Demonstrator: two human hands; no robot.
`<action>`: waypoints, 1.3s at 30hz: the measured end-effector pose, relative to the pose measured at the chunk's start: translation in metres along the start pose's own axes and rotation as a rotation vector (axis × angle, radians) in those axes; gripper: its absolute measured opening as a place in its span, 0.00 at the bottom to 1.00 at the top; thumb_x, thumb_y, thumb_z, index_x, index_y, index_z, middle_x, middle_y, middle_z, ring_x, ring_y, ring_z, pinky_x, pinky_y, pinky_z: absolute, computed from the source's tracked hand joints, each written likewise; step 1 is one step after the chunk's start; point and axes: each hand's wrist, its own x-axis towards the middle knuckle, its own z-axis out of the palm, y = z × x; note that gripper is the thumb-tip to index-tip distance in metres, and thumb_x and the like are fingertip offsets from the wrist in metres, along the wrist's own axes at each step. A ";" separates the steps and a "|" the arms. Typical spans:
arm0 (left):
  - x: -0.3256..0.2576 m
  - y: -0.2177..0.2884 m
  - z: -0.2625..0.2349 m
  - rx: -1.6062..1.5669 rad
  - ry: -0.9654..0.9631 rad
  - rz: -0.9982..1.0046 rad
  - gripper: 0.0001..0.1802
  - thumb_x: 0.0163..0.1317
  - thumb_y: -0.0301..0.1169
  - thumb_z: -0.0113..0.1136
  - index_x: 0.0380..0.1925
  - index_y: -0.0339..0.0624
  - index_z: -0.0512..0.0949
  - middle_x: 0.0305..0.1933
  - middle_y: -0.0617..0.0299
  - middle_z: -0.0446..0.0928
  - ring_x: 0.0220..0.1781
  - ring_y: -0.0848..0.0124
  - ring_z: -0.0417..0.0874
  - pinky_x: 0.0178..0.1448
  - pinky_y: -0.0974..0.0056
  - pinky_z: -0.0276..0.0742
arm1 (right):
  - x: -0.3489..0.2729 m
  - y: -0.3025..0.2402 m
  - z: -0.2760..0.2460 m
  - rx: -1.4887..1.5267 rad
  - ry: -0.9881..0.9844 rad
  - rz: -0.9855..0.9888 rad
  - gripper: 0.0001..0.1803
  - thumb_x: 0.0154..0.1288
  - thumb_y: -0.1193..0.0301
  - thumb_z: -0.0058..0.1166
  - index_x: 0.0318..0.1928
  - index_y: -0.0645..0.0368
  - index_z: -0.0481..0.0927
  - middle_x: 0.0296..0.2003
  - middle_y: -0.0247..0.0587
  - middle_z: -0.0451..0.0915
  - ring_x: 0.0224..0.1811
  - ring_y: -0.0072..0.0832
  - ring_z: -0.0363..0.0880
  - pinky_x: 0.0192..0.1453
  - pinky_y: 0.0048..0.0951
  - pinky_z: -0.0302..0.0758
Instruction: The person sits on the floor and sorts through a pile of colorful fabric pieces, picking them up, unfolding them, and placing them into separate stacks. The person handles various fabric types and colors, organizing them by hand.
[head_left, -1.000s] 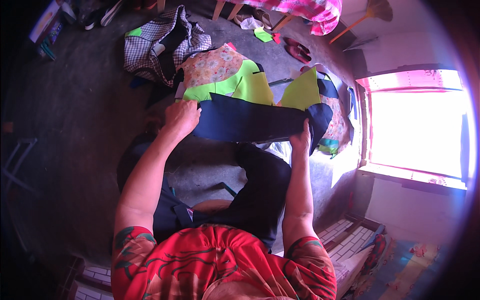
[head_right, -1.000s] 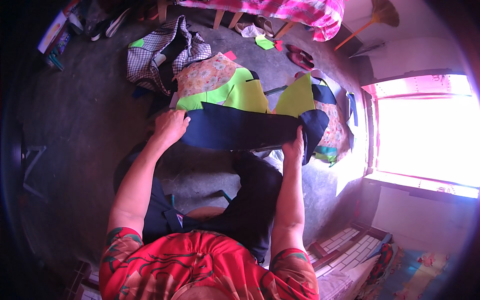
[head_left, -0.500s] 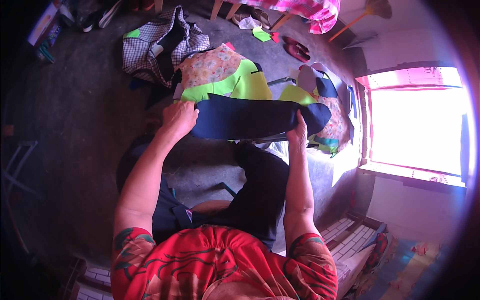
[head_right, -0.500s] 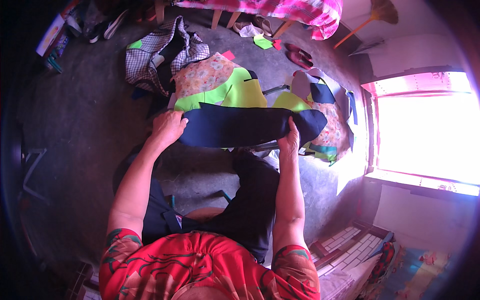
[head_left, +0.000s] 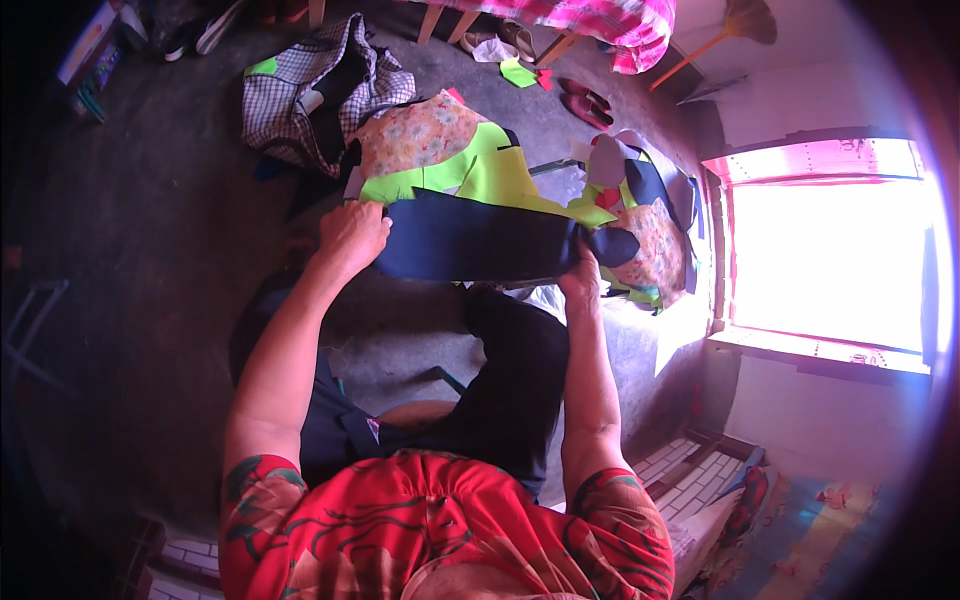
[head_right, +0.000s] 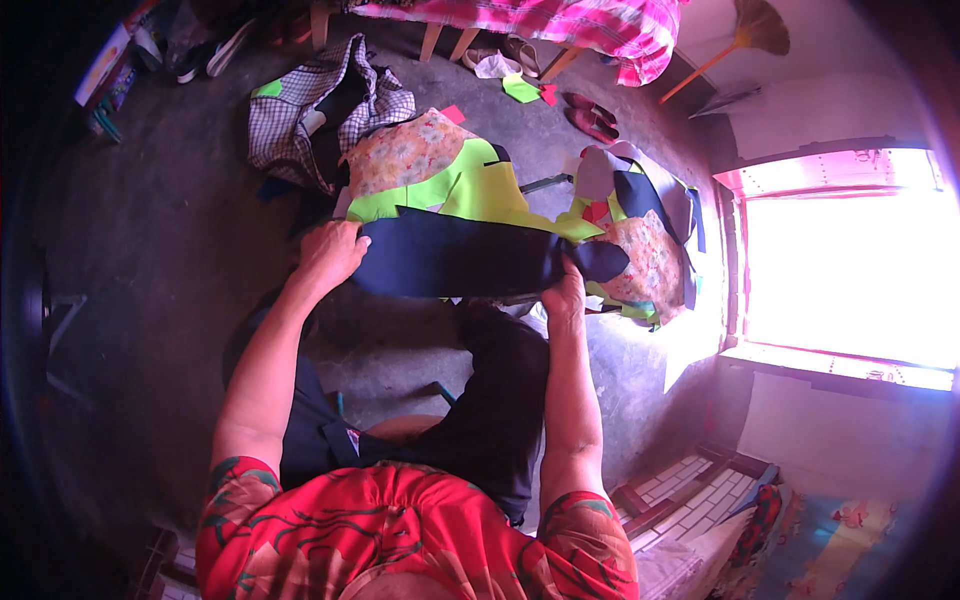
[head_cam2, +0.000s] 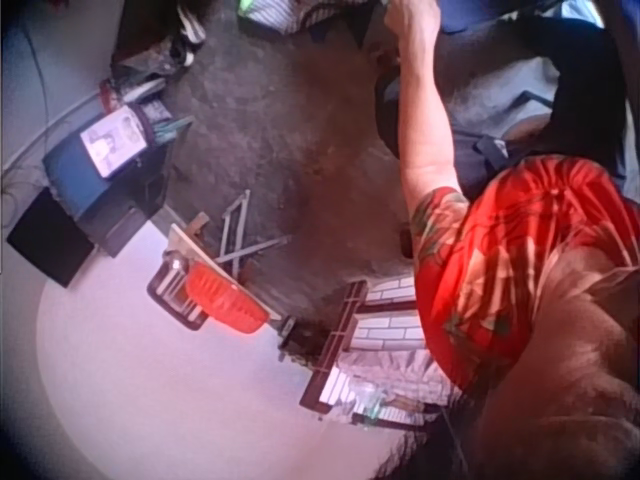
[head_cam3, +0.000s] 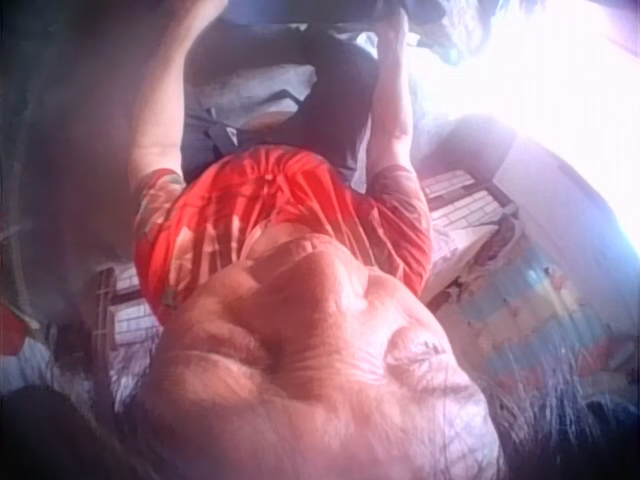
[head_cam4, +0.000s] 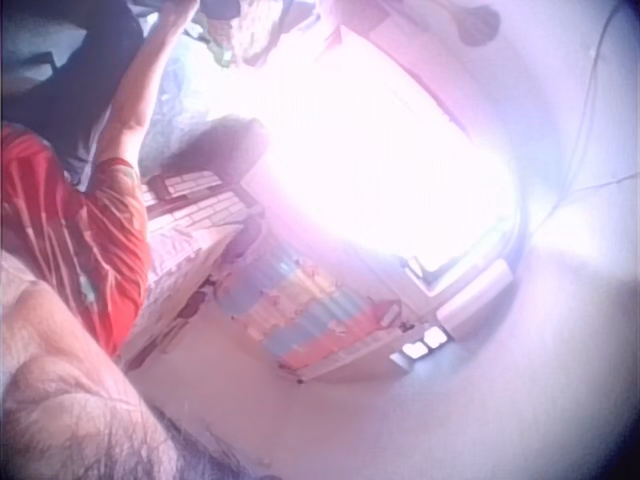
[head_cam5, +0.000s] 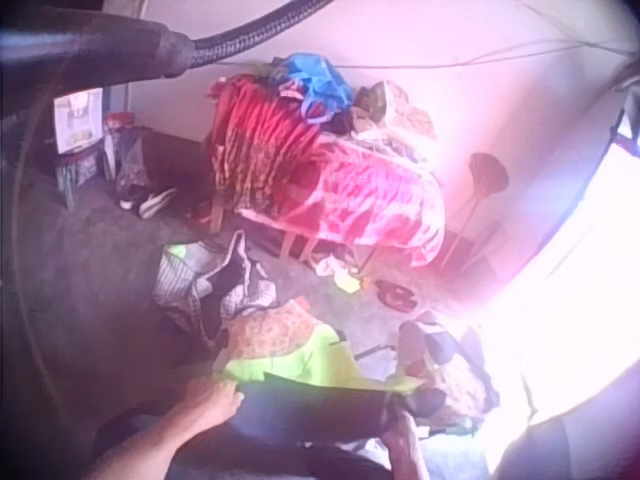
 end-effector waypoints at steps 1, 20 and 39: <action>0.000 0.001 0.000 0.004 -0.010 -0.005 0.12 0.60 0.37 0.57 0.31 0.39 0.79 0.32 0.47 0.82 0.36 0.50 0.84 0.41 0.48 0.79 | -0.001 0.006 0.005 0.024 -0.037 0.060 0.14 0.68 0.70 0.50 0.52 0.61 0.76 0.51 0.48 0.79 0.53 0.41 0.78 0.64 0.49 0.70; 0.000 0.004 -0.001 0.013 -0.003 0.002 0.12 0.60 0.38 0.57 0.31 0.39 0.80 0.31 0.48 0.82 0.36 0.50 0.84 0.40 0.48 0.79 | -0.003 0.034 0.025 -0.008 0.081 0.111 0.13 0.71 0.70 0.45 0.48 0.65 0.76 0.49 0.50 0.79 0.52 0.43 0.78 0.64 0.47 0.70; 0.002 0.010 -0.005 0.019 -0.105 -0.022 0.13 0.62 0.38 0.55 0.35 0.38 0.78 0.35 0.47 0.81 0.40 0.49 0.83 0.43 0.47 0.77 | -0.004 0.051 0.038 -0.078 0.013 0.207 0.16 0.70 0.73 0.38 0.53 0.69 0.71 0.53 0.53 0.77 0.57 0.45 0.75 0.67 0.48 0.66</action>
